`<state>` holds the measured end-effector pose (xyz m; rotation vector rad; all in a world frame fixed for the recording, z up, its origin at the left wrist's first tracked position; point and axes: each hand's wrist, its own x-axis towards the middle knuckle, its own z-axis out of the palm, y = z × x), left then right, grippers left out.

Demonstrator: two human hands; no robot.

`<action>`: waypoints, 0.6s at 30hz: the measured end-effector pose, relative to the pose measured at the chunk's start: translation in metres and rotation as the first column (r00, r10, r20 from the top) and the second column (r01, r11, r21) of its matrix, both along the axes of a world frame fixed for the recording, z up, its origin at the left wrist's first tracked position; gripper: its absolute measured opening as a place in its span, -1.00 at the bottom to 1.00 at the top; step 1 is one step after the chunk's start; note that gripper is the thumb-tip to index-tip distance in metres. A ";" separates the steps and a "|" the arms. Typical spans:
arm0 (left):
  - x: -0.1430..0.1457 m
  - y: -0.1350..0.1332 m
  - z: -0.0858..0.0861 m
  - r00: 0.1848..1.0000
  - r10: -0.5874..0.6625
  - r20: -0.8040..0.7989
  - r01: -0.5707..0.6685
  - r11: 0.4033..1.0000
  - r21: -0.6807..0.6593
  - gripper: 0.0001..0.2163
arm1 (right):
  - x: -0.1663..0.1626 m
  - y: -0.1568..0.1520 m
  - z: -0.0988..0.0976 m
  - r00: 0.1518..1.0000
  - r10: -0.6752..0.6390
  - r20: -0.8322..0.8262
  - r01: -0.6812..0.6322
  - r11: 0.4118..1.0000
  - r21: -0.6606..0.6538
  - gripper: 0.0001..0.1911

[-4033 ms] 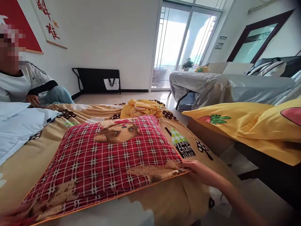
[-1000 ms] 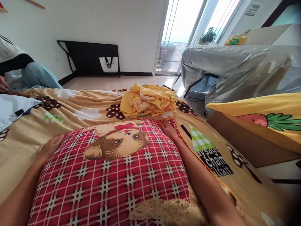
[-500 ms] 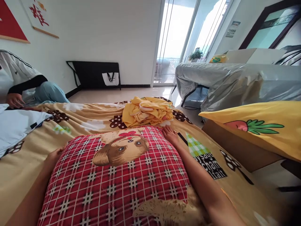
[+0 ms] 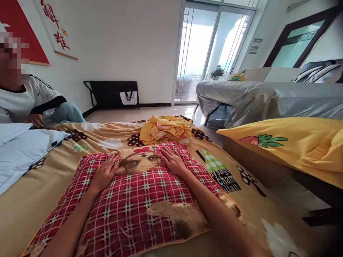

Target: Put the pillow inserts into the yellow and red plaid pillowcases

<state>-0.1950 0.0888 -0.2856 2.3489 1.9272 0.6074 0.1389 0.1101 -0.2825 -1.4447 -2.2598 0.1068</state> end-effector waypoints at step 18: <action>-0.103 -0.153 -0.062 0.903 0.324 0.280 -0.334 0.943 -0.015 -0.35 | 0.125 -0.144 -0.074 0.974 -0.211 0.088 0.207 0.977 0.051 -0.42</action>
